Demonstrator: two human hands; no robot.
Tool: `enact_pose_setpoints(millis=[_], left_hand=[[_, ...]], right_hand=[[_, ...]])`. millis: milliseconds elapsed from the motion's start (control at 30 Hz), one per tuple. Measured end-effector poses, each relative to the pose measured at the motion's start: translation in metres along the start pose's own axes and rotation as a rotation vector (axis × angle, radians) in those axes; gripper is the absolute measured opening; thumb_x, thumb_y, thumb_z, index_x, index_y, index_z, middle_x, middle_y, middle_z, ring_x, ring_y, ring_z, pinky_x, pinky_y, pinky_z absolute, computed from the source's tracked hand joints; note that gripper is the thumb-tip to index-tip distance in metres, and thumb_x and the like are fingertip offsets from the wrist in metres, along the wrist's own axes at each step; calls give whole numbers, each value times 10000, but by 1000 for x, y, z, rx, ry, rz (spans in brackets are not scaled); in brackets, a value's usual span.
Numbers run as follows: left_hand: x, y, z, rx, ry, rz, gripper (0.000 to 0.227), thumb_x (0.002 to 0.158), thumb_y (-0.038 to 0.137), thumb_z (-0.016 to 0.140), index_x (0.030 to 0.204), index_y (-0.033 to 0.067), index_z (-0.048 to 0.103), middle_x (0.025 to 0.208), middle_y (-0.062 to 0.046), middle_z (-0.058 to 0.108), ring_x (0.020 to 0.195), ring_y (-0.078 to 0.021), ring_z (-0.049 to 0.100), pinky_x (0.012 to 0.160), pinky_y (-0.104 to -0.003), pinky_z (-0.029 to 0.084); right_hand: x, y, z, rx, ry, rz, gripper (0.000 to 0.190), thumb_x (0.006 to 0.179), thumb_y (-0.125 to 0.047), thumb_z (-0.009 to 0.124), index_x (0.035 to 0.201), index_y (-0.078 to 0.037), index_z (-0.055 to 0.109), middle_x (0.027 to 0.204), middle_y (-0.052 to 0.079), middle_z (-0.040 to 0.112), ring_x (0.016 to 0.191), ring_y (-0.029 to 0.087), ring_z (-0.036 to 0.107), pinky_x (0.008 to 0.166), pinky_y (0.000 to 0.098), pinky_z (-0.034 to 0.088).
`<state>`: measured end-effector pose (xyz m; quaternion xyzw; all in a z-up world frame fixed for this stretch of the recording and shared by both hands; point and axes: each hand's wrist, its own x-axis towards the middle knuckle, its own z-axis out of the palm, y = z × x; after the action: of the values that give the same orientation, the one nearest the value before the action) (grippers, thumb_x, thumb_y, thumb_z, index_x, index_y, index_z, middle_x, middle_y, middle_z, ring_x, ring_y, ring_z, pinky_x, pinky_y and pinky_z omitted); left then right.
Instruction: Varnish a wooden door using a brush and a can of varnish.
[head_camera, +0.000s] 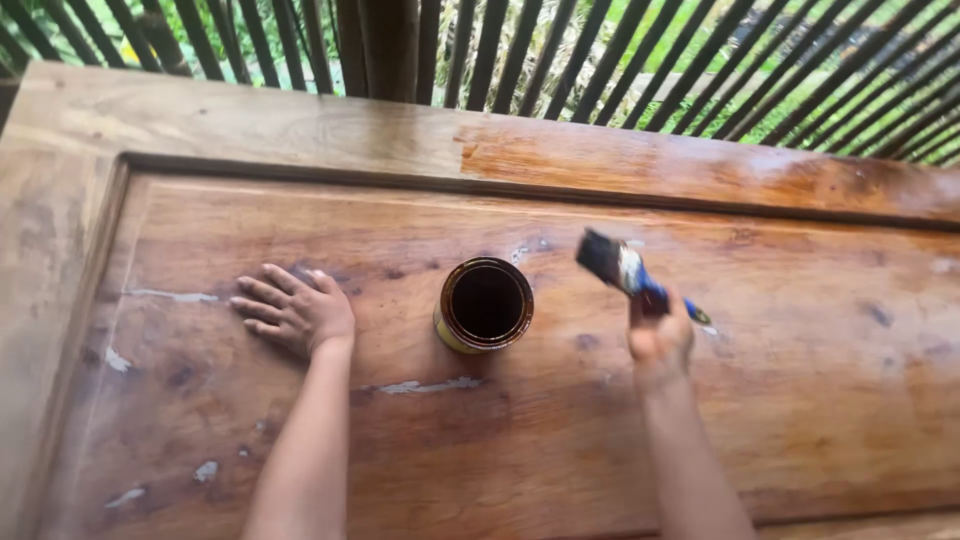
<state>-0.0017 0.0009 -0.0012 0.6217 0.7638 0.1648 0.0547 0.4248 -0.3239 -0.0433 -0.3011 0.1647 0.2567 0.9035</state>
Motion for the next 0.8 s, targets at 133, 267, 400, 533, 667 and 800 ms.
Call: enact_pose_setpoints(millis=[133, 267, 400, 533, 667, 800], left_hand=[[-6, -8, -2, -170, 6, 339, 656, 1012, 483, 422, 1516, 63, 460, 1663, -218, 276, 1549, -421, 183, 1206, -634, 112], [-12, -31, 41, -707, -161, 698, 637, 1029, 562, 285, 1392, 172, 635, 1412, -41, 664, 1407, -220, 522, 1272, -467, 240], [-57, -11, 13, -999, -472, 841, 972, 898, 755, 540, 1546, 47, 391, 1506, -133, 533, 1443, -292, 471, 1270, -488, 161], [-93, 13, 24, -496, -257, 1222, 1249, 661, 664, 863, 1558, 15, 284, 1636, -316, 252, 1504, -476, 261, 1219, -497, 120], [-125, 37, -17, -799, -467, 837, 1307, 580, 452, 932, 1578, 16, 209, 1565, -249, 382, 1447, -419, 340, 1198, -491, 239], [-126, 38, -20, -822, -339, 852, 1154, 619, 400, 956, 1530, 57, 336, 1486, -227, 514, 1391, -424, 448, 1182, -521, 326]], right_hand=[[-79, -75, -96, -11, 71, -1, 106, 1067, -150, 656, 1015, -59, 670, 938, 83, 750, 855, 234, 723, 817, 373, 631], [-157, -119, -178, -1, 214, -132, 178, 1130, -231, 620, 1035, -87, 664, 962, 68, 752, 872, 229, 728, 846, 397, 642], [-221, -120, -245, 2, 309, -212, 349, 1192, -359, 521, 1039, -76, 653, 925, 61, 730, 850, 234, 718, 830, 391, 638], [-255, -94, -283, 98, 318, -157, 368, 1205, -372, 506, 1034, -75, 642, 918, 63, 722, 853, 231, 724, 851, 397, 663], [-279, -60, -276, 76, 394, -130, 326, 1184, -365, 529, 1013, -114, 648, 906, 30, 722, 843, 219, 727, 827, 427, 653], [-295, -30, -243, -13, 338, -94, 272, 1188, -343, 551, 1041, -135, 646, 934, 15, 710, 869, 214, 710, 849, 442, 620]])
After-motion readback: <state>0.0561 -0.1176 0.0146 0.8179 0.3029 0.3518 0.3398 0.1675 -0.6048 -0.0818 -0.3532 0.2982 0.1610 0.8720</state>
